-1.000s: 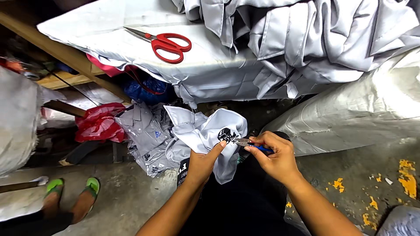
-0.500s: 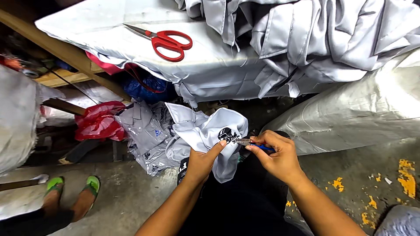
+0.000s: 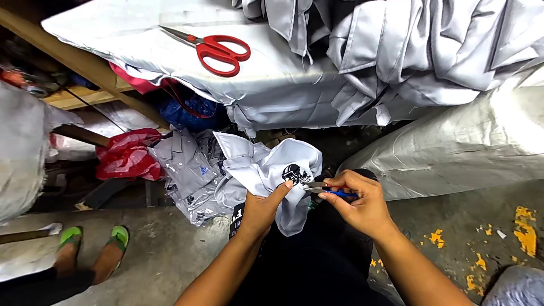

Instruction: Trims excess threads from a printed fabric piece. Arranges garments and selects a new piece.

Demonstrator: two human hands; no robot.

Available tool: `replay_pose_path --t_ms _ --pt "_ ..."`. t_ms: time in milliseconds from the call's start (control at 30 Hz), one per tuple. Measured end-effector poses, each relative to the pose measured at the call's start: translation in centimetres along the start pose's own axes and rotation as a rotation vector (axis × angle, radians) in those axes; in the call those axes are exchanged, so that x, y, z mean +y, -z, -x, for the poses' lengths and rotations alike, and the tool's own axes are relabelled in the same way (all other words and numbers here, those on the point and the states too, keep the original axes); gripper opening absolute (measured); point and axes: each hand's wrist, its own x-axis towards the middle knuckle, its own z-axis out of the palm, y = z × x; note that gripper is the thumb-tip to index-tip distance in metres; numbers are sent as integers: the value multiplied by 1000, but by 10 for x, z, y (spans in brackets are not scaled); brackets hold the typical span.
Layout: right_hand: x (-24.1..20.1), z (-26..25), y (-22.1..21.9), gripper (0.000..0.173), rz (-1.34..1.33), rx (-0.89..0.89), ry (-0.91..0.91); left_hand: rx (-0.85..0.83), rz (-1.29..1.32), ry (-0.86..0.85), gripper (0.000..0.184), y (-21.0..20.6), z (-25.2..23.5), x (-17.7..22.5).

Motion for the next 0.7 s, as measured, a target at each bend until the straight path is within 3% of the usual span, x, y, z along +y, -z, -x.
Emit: replay_pose_path --t_ms 700 --pt "2 -1 -1 27 198 92 46 6 -21 -29 27 0 0 0"
